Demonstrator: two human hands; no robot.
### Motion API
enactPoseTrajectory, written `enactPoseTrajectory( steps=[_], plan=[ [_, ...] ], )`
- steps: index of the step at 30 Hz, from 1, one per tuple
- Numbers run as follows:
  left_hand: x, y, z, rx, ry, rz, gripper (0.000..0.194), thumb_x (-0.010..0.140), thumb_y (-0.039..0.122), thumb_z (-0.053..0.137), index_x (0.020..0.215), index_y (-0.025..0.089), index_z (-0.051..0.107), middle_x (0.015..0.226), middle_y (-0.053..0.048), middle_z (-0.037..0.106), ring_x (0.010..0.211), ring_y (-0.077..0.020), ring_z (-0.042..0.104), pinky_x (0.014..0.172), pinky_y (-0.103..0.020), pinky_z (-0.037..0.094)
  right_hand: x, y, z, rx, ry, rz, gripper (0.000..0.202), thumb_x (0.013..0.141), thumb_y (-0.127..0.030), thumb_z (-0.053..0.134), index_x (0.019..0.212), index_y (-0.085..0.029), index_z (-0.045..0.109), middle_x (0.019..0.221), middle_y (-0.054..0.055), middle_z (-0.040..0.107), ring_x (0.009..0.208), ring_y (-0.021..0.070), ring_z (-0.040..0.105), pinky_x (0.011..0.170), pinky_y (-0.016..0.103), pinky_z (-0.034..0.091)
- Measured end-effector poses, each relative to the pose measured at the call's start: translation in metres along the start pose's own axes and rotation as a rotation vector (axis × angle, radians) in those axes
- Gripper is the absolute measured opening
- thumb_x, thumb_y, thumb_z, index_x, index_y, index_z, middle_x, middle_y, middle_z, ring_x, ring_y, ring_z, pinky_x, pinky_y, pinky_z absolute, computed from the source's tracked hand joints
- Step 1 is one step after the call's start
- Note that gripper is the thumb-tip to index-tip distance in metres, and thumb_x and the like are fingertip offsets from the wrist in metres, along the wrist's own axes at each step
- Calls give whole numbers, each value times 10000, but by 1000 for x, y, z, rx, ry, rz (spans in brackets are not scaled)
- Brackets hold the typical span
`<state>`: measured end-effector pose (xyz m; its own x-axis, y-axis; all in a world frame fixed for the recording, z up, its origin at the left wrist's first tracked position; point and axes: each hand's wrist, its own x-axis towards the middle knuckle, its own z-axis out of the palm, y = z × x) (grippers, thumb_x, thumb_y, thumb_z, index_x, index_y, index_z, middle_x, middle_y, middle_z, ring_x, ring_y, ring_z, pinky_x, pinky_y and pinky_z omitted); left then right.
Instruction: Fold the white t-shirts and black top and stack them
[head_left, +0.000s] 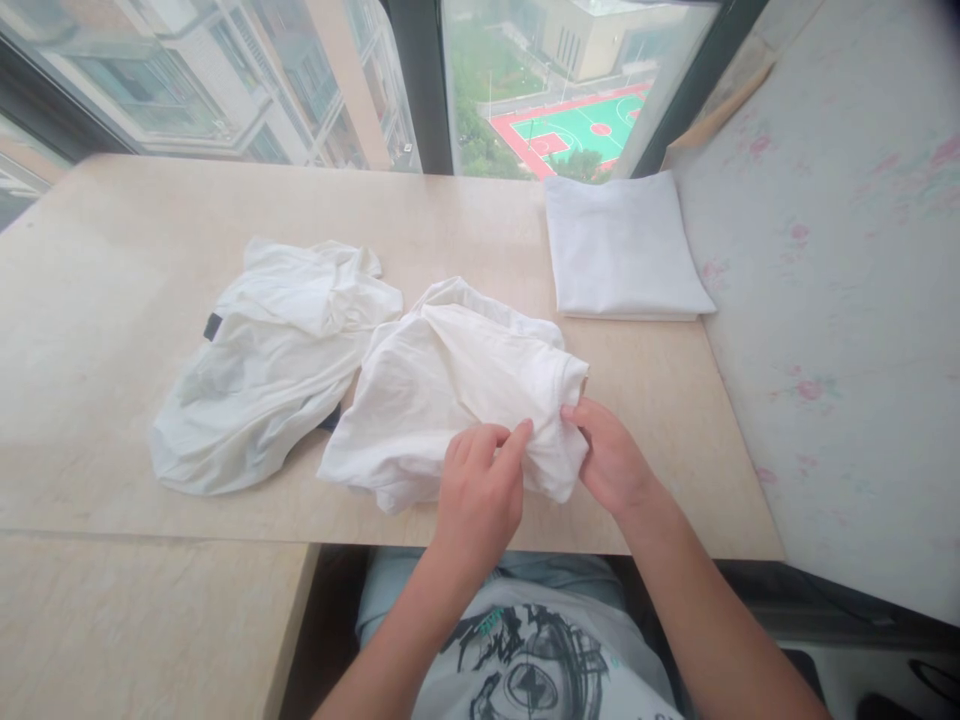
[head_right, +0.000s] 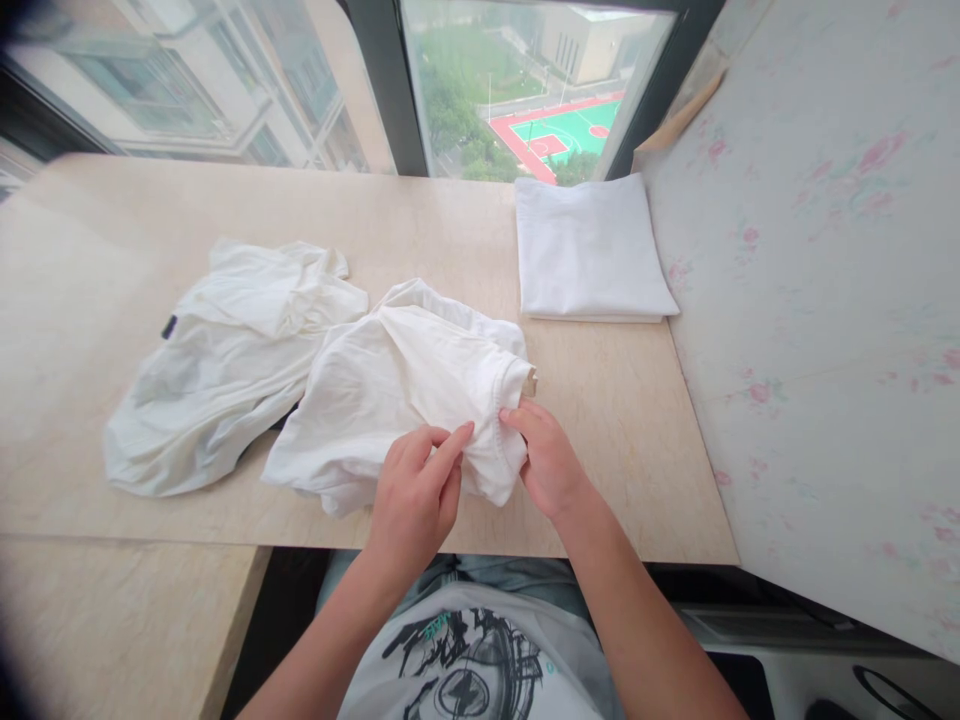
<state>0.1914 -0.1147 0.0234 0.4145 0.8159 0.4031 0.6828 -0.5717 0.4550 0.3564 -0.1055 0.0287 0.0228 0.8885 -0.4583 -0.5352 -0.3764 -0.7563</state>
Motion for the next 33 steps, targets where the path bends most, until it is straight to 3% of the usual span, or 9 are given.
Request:
enactPoseTrajectory(
  steps=[5, 16, 29, 33],
  plan=[
    [-2, -2, -5, -43, 61, -57, 202, 896, 94, 531, 1005, 191, 670, 896, -55, 613, 827, -180, 549, 766, -323, 449, -3, 0, -4, -32, 24, -41, 290, 787, -337, 698, 1039, -196, 732, 990, 46, 742, 908, 219, 675, 753, 288, 504],
    [-7, 8, -4, -179, 38, -80, 210, 887, 126, 567, 1070, 191, 648, 954, -49, 673, 890, -188, 596, 814, -333, 463, -9, 2, -7, -199, 41, -122, 333, 834, -433, 691, 1057, -188, 729, 1003, 58, 737, 853, 192, 670, 747, 278, 510],
    [-9, 8, -3, -177, 10, -103, 224, 890, 142, 565, 1094, 210, 629, 1002, -53, 679, 925, -203, 601, 837, -352, 467, -21, 0, -17, -309, -96, -119, 429, 768, -387, 781, 1137, -196, 676, 1092, 78, 718, 942, 219, 677, 816, 331, 541],
    [-10, 11, -7, -238, -91, -161, 276, 897, 172, 548, 1166, 216, 593, 1087, -70, 658, 988, -216, 598, 872, -376, 481, -22, 2, -15, -330, -55, -121, 491, 736, -395, 808, 1166, -210, 661, 1107, 78, 715, 954, 228, 680, 813, 337, 554]
  ],
)
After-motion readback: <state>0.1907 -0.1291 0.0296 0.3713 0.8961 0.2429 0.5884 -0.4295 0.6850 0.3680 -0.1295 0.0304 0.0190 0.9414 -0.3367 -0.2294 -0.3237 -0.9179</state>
